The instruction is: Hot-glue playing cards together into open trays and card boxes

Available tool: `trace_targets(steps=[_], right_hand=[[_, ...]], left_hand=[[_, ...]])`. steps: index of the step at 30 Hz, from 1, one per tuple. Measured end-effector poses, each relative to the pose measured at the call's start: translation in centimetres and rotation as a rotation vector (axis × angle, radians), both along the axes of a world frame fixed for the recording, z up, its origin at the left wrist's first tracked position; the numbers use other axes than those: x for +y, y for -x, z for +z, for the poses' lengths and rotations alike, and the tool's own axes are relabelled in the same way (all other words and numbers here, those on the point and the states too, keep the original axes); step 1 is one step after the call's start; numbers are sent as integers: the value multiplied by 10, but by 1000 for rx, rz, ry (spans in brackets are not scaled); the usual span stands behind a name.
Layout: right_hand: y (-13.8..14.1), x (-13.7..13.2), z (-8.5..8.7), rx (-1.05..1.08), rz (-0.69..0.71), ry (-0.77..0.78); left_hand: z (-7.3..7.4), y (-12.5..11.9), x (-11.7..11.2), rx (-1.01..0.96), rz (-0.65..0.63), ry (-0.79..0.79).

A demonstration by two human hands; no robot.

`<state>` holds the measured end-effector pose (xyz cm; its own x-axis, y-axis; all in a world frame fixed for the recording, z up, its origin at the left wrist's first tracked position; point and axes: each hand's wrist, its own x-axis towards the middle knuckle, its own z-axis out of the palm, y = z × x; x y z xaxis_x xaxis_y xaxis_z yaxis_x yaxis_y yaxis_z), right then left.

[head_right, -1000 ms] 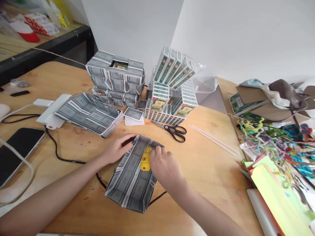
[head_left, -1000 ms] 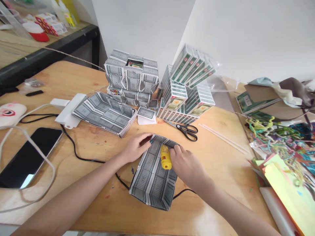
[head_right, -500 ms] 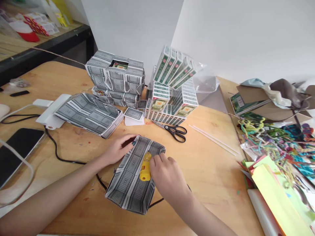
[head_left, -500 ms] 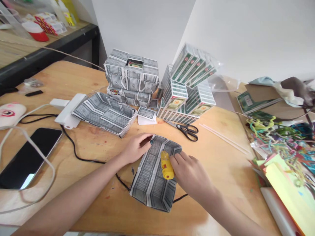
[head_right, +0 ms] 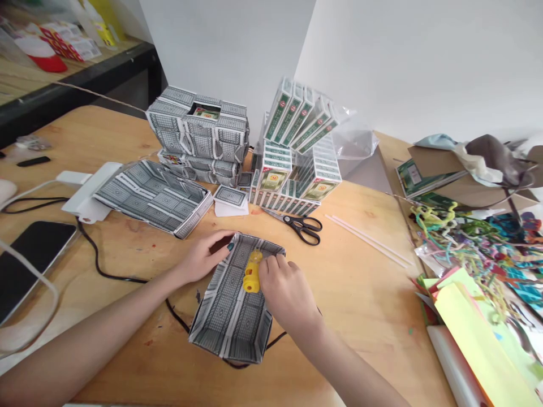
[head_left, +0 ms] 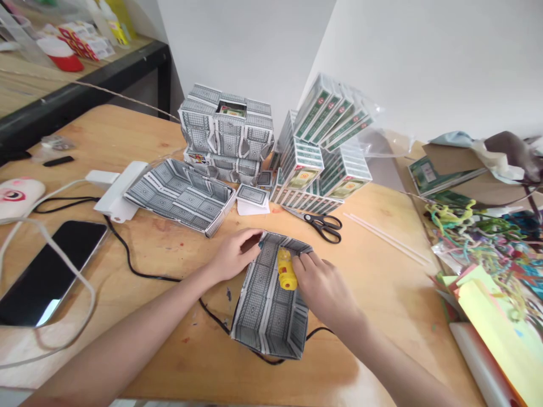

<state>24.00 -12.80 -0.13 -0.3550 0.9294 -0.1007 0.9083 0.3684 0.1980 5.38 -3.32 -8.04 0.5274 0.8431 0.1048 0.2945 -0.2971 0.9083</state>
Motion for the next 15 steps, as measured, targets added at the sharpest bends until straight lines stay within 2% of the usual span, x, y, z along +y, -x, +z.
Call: trace_targets(steps=[8,15], right_hand=[[2,-5,2,15,10,35],[6,-12,11,94,-74,160]], left_hand=[[1,-2,-1,24,15,-26],[0,-2,-1,21,20,-34]])
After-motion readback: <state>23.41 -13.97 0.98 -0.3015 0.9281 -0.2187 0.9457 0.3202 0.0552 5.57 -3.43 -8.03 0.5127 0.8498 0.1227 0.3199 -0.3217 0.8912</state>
